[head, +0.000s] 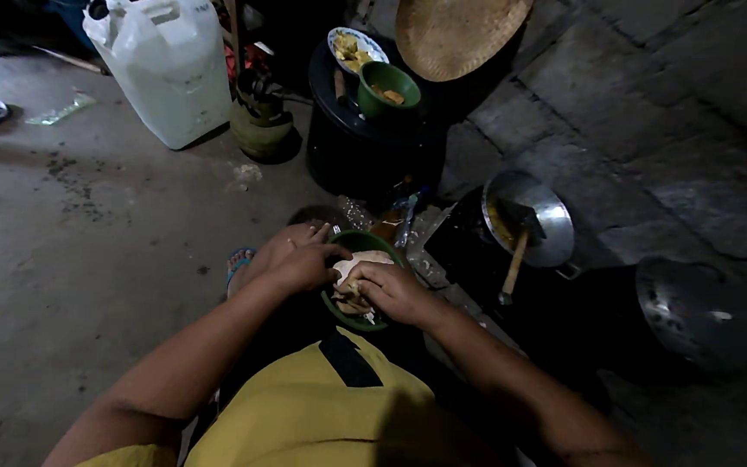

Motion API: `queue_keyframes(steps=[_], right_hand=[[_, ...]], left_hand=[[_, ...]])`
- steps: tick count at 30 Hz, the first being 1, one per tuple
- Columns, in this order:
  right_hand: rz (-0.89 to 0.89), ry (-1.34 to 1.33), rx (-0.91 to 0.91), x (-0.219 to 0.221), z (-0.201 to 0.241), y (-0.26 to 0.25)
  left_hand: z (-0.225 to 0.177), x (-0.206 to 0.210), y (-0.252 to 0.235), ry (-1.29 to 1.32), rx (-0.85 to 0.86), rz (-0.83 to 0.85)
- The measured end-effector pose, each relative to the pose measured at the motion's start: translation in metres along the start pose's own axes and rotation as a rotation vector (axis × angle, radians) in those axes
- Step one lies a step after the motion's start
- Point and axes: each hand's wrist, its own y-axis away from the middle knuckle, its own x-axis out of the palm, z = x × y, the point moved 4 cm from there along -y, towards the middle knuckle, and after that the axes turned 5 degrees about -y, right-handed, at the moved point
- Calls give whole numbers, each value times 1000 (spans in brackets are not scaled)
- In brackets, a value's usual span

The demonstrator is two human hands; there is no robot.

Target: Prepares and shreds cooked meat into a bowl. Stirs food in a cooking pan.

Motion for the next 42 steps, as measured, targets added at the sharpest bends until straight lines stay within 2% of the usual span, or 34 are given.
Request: queue_keyframes(steps=[4,10,15,18,24,31,33,36,39,42], right_hand=[[-172,-120,-49,-12,-17,13],[-368,-249,112,-17,-37,15],[-409,-278,149,-14,-28,11],[-492,-332,98,-19,-18,14],[-642,-279,19,-44,-3,24],[-806,-194,-138,-84,22,41],[-831,-209,-127,-94,20,43],[-827,-337,19,-108,3,45],[-837,-487,164,-137,-40,55],[-915,-459,287,-177,-87,82]], left_hand=[[-1,3,7,91,138,-36],[1,8,12,-130,343,-174],[-3,7,13,-128,314,-144],[-2,7,10,-106,284,-110],[-3,9,8,-40,269,-52],[-1,11,3,-66,302,-67],[1,12,3,-94,302,-94],[2,13,1,-96,333,-128],[4,16,-1,-23,411,-215],[8,19,-3,48,434,-245]])
